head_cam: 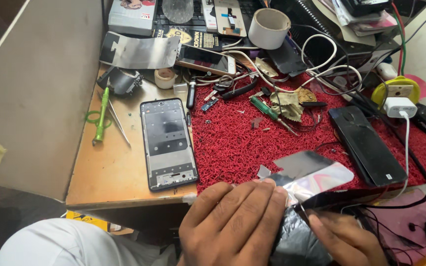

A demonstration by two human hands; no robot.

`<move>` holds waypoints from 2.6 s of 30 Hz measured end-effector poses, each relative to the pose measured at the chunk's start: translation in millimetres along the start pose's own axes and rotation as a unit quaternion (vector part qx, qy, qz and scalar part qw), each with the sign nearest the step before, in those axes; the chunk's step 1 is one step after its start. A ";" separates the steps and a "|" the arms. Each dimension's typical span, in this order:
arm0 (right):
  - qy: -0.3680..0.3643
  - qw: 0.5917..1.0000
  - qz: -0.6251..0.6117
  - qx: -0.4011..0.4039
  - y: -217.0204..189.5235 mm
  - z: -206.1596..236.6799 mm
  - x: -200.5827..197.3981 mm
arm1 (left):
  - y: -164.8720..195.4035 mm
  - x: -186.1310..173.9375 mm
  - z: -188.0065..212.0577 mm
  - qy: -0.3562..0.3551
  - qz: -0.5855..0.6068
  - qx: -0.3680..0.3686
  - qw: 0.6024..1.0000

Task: The person cuts a piece of metallic tape with shears and applies it to a small black electronic component. They then peel off the backing and press the tape onto the component, smoothing it down.

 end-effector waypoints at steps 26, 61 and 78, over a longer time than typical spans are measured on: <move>0.262 0.943 0.039 0.202 -92.2 -71.0 -1.8 | -11.1 19.9 19.7 -0.032 0.244 -0.186 0.951; 0.256 0.928 0.023 0.270 -91.6 -68.9 5.0 | -18.1 17.8 18.6 -0.058 0.271 -0.161 0.947; 0.261 0.929 0.024 0.260 -84.8 -61.8 -2.9 | -10.7 11.7 10.8 -0.055 0.199 -0.072 0.976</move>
Point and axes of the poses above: each hand's wrist, its own z-axis away from the middle knuckle, its own x-axis out of the palm, y = z × x, the point moved 5 cm from there along -z, towards the middle knuckle, and after that the axes turned 6 degrees about x, right-handed, at the moved point
